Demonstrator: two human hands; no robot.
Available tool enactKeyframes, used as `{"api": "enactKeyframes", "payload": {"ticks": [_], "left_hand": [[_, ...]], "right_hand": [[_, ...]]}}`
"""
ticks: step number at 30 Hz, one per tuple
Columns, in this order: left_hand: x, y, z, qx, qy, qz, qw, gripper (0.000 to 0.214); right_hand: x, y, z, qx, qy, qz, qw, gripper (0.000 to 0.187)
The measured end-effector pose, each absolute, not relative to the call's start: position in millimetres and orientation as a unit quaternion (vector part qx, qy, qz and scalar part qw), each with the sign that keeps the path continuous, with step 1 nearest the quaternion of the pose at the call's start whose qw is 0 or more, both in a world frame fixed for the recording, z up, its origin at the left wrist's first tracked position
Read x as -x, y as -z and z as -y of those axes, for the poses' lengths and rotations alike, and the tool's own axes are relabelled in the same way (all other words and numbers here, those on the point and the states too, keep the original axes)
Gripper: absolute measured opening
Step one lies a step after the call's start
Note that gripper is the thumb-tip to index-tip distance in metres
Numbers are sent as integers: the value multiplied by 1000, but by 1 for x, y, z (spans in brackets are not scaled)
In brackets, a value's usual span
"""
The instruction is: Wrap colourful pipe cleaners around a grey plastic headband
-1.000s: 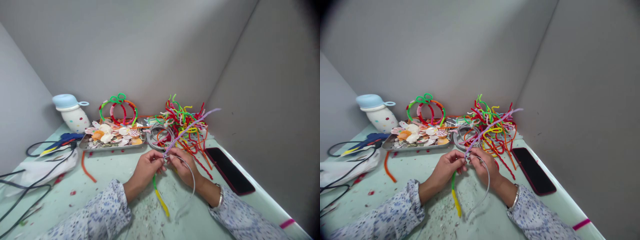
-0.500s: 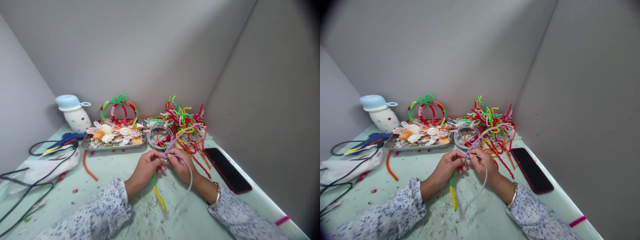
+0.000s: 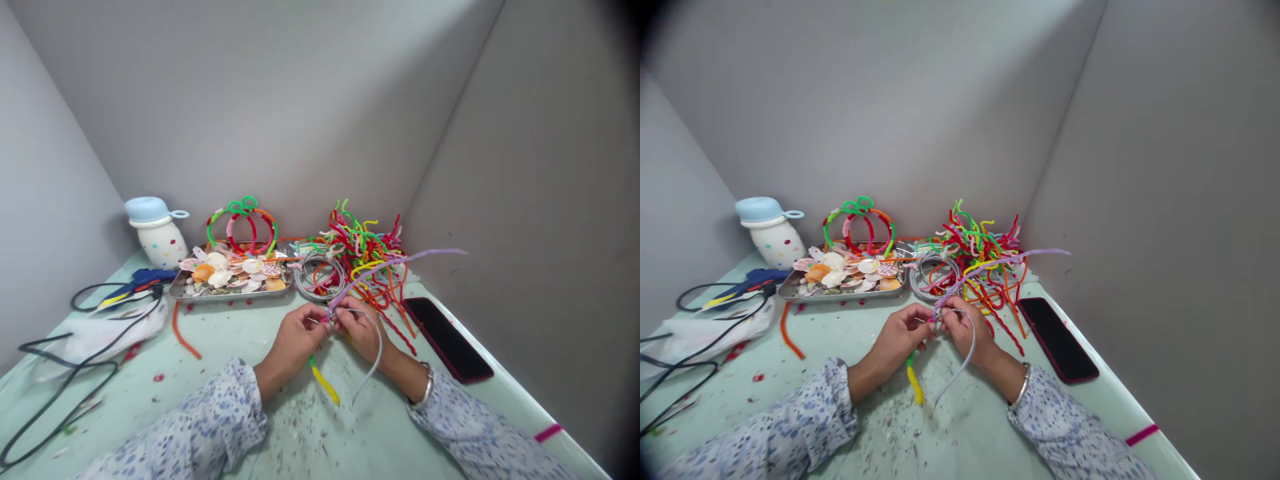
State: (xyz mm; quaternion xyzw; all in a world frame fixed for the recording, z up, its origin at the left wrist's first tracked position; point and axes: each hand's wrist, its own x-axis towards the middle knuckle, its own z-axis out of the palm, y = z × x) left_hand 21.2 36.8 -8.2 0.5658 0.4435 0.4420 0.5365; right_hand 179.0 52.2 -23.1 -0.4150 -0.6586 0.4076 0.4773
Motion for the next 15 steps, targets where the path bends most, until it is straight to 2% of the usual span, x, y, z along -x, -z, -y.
{"api": "enactKeyframes", "payload": {"ticks": [5, 15], "left_hand": [[-22, 5, -31, -568, -446, -468, 510, 12], [-22, 1, -16, -526, -459, -463, 546, 11]], "right_hand": [[-177, 19, -43, 411, -415, 654, 481, 18], [-174, 18, -33, 416, -415, 653, 478, 20]]}}
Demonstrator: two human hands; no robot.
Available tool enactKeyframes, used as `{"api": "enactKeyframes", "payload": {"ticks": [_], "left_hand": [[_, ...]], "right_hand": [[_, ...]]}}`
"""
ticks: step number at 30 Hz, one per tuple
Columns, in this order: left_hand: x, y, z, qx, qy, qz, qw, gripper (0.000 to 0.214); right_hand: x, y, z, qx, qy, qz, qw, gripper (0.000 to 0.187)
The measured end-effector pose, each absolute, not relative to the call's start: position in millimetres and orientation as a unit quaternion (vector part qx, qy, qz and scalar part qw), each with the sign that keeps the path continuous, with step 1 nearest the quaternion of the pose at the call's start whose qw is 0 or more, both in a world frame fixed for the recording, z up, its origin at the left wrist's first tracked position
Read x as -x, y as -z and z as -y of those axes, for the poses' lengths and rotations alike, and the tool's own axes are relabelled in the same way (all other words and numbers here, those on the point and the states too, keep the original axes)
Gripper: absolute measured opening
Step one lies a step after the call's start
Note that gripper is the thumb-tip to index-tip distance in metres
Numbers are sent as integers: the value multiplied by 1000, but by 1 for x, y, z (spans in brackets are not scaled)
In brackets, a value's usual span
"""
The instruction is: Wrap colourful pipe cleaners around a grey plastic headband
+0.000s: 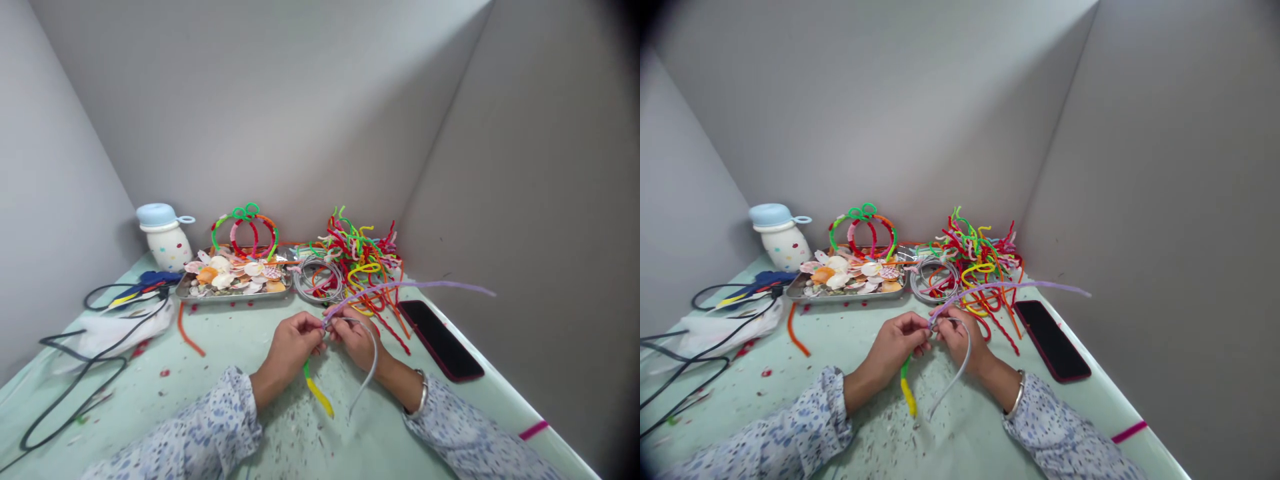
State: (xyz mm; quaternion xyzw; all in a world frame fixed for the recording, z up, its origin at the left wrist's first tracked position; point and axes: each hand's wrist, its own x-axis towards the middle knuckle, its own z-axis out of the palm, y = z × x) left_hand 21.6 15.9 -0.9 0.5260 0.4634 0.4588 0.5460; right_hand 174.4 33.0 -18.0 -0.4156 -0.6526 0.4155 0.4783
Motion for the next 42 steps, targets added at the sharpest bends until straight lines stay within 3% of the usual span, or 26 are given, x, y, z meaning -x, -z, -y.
{"api": "enactKeyframes", "payload": {"ticks": [21, 31, 42], "left_hand": [[-21, -1, -16, -501, -465, -450, 575, 11], [-18, 0, -22, -413, -432, -378, 707, 19], [-10, 6, -28, -414, -363, -386, 740, 15]], "right_hand": [[-177, 22, -34, 404, -469, 632, 466, 15], [-174, 17, -31, 406, -440, 648, 470, 16], [-175, 9, -28, 409, -385, 702, 438, 18]]}}
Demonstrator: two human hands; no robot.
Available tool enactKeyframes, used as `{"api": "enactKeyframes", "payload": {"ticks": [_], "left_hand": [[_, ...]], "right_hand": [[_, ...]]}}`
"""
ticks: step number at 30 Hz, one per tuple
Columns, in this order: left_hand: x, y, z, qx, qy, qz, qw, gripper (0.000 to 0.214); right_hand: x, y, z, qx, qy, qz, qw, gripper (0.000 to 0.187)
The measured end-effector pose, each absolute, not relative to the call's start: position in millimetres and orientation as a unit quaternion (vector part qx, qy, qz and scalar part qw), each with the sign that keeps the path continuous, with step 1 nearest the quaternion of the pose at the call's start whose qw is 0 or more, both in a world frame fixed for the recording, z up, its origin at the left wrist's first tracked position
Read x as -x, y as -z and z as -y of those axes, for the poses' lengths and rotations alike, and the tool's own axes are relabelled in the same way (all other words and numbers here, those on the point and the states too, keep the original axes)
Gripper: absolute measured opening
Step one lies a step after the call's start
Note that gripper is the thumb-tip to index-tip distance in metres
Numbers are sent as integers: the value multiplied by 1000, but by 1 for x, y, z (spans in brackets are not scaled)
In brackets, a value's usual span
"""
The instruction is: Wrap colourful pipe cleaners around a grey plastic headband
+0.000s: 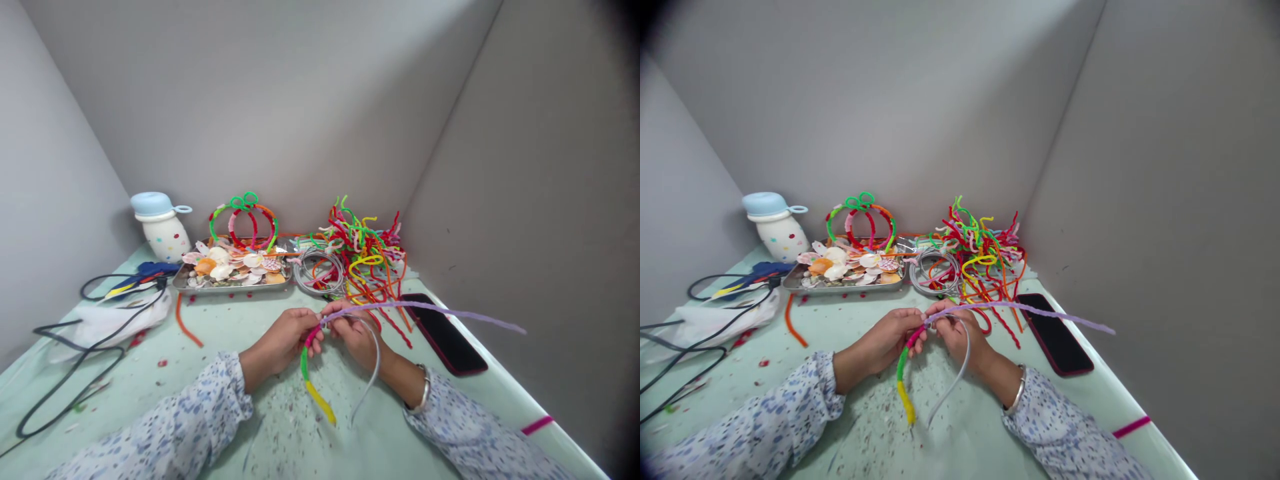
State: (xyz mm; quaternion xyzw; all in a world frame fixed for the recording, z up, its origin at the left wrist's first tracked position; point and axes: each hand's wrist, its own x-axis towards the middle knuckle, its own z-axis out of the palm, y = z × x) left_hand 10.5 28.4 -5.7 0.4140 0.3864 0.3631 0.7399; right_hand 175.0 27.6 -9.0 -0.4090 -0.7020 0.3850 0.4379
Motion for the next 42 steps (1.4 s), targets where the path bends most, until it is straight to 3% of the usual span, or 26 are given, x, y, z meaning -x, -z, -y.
{"api": "enactKeyframes", "payload": {"ticks": [15, 31, 42], "left_hand": [[-9, 7, -31, -444, -348, -374, 736, 20], [-12, 7, -28, -552, -359, -402, 636, 27], [-15, 12, -28, -590, -376, -427, 573, 23]], "right_hand": [[-176, 20, -29, 414, -399, 684, 448, 14], [-176, 26, -31, 387, -467, 649, 460, 12], [-176, 21, -30, 424, -394, 684, 443, 16]]}}
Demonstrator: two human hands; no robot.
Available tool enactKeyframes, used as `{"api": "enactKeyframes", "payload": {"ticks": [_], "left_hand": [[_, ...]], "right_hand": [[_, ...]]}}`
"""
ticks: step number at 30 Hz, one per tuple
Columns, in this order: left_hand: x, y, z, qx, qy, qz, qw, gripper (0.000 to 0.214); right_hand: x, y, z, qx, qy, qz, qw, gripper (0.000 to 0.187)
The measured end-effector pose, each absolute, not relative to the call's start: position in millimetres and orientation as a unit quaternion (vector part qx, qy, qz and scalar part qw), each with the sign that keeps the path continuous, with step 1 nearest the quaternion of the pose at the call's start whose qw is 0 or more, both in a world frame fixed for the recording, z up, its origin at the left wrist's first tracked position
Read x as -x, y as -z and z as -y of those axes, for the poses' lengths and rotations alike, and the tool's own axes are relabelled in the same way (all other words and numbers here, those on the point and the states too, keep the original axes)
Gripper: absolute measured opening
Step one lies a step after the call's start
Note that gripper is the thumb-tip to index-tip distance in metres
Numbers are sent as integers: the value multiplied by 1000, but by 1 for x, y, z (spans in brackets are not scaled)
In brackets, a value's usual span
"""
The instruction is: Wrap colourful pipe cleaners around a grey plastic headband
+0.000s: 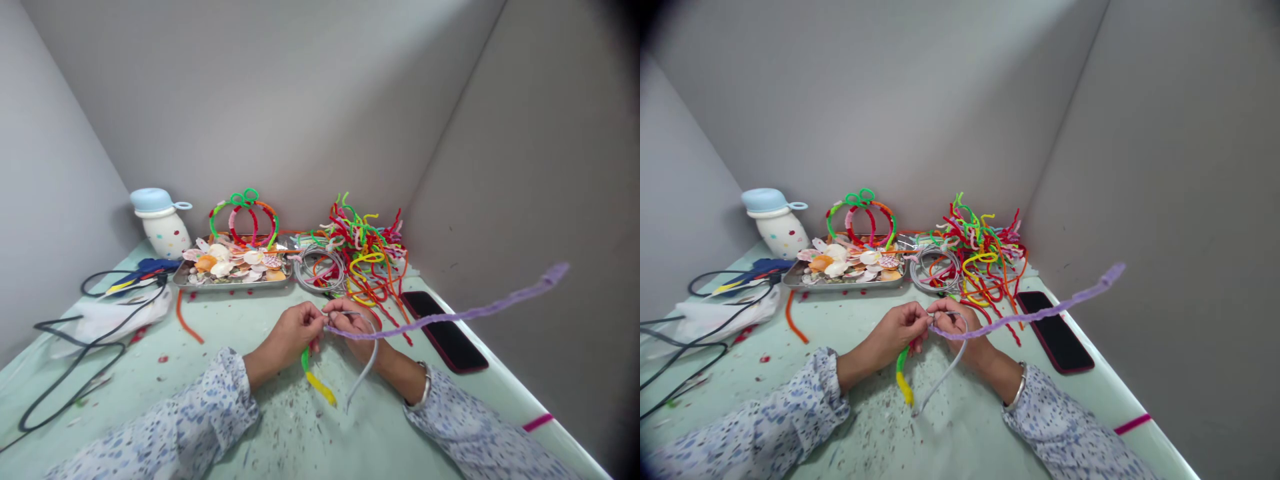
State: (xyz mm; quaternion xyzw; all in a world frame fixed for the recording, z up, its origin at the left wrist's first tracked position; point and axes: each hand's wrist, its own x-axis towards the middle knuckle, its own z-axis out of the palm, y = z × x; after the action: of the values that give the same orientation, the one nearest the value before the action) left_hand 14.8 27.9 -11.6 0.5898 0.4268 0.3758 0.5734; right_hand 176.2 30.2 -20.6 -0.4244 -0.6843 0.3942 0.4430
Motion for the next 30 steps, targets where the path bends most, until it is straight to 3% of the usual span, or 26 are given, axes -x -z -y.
{"api": "enactKeyframes", "payload": {"ticks": [11, 30], "left_hand": [[-13, 3, -25, -540, -380, -423, 621, 27], [-13, 16, -26, -640, -373, -469, 480, 21]], "right_hand": [[-176, 11, -27, 451, -356, 682, 452, 15], [-173, 18, -31, 439, -406, 663, 450, 18]]}}
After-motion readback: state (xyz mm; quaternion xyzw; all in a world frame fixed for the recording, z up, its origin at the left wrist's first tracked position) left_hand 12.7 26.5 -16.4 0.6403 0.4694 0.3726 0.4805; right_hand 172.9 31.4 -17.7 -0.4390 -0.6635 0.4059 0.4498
